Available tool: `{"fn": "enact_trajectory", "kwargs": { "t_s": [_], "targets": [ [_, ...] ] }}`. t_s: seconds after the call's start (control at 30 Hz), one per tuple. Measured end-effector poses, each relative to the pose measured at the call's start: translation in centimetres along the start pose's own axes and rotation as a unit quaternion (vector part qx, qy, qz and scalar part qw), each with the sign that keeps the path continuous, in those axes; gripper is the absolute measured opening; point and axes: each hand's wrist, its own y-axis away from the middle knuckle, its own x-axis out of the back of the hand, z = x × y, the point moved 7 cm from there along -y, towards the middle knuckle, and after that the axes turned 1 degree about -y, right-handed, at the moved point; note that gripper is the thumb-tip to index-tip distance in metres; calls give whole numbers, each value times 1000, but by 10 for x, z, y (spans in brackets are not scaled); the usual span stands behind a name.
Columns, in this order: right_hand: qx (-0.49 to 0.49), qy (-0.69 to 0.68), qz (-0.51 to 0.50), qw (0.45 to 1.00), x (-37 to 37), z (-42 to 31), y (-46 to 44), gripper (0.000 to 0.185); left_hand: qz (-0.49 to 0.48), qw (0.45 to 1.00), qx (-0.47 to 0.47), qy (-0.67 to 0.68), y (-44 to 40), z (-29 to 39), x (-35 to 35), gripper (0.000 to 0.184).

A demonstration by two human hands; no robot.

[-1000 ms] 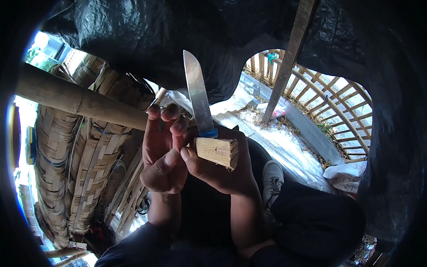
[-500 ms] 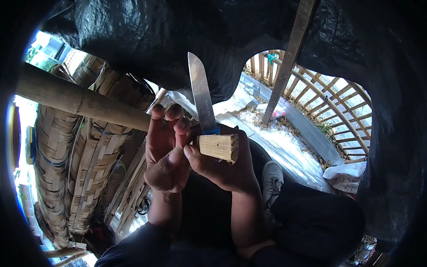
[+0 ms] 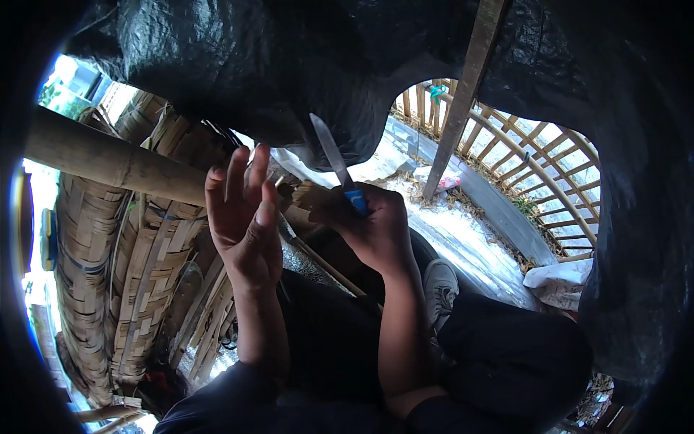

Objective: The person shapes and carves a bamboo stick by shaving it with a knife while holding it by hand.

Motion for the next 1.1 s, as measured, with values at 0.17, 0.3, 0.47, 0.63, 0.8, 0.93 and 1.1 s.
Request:
{"fn": "enact_trajectory", "kwargs": {
  "t_s": [0.17, 0.3, 0.47, 0.63, 0.8, 0.93, 1.1],
  "targets": [
    [-36, -49, -13, 998, -14, 51, -7, 15, 16, 997, -46, -65, -5, 3, 14, 56],
    [-30, -10, -14, 999, -15, 45, -8, 15, 6, 996, -86, -31, -7, 15, 19, 61],
    [-59, -63, -17, 996, -18, 47, -5, 18, -14, 992, -102, -70, -9, 27, 18, 56],
    [-22, -3, -51, 998, -35, 48, -2, 19, -63, 984, -139, -93, -9, 27, 12, 46],
    [5, 14, -97, 995, -58, 42, -2, 21, -10, 958, -138, -253, -9, 11, 20, 37],
    [60, 8, -81, 995, -56, 38, -3, 22, 26, 987, -99, -127, -11, 8, 26, 41],
    [46, -6, -97, 994, -58, 51, -5, 19, 22, 998, -44, -43, -12, -11, 29, 47]
  ]
}}
